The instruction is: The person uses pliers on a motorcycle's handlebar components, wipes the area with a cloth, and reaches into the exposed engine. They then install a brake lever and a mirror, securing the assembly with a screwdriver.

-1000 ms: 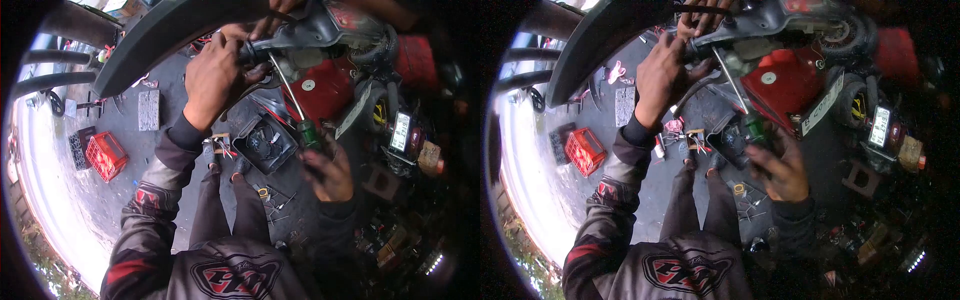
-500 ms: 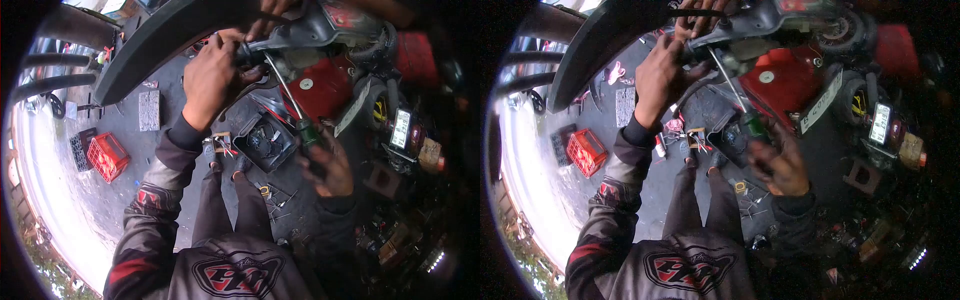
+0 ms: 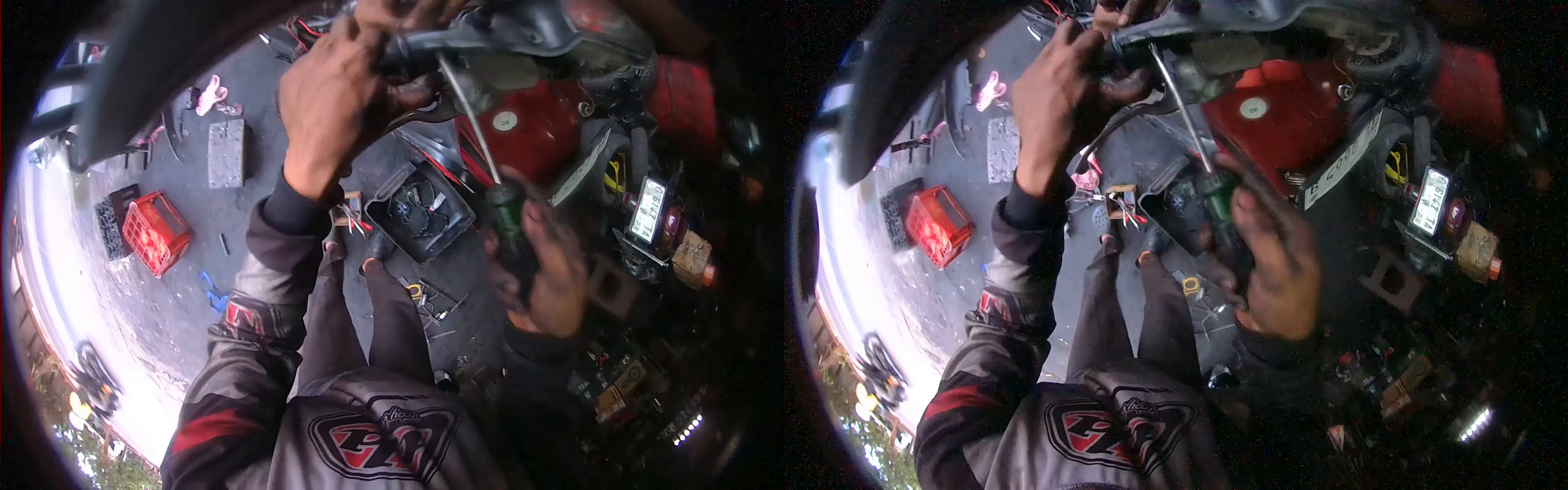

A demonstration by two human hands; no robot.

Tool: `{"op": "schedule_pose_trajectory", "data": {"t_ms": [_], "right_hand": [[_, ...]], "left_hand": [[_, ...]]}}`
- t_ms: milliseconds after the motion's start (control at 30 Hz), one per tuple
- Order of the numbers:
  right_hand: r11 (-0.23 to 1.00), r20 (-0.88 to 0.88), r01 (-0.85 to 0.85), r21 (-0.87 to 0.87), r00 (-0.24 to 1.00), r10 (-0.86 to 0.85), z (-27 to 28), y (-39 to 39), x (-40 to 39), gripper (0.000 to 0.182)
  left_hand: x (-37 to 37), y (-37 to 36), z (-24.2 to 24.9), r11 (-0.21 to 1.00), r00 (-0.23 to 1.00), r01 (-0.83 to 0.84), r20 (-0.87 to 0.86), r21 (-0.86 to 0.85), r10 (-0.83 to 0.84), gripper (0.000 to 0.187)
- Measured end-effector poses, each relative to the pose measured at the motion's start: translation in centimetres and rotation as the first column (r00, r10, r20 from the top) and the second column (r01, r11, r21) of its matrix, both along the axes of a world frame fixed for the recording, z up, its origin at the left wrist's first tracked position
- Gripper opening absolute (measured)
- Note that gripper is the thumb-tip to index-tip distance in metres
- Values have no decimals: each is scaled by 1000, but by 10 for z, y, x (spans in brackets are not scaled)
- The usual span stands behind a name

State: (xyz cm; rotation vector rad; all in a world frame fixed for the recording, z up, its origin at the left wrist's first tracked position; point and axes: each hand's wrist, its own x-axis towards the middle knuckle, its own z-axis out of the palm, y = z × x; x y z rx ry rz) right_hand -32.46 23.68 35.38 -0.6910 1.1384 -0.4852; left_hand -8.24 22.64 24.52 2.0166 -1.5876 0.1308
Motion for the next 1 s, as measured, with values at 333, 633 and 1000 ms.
{"op": "schedule_pose_trajectory", "data": {"t_ms": [333,633,1000], "right_hand": [[964,-99,-182,-192,981,166,15,33,-68,43],[991,-286,110,-78,950,-128,26,170,-107,51],[980,-174,197,-24,965,-198,46,207,-53,51]], "left_hand": [[31,26,15,964,960,263,86,36,-265,66],[64,8,-7,898,941,320,-216,304,-262,28],[122,-24,-56,696,552,717,-637,34,-538,59]]}}
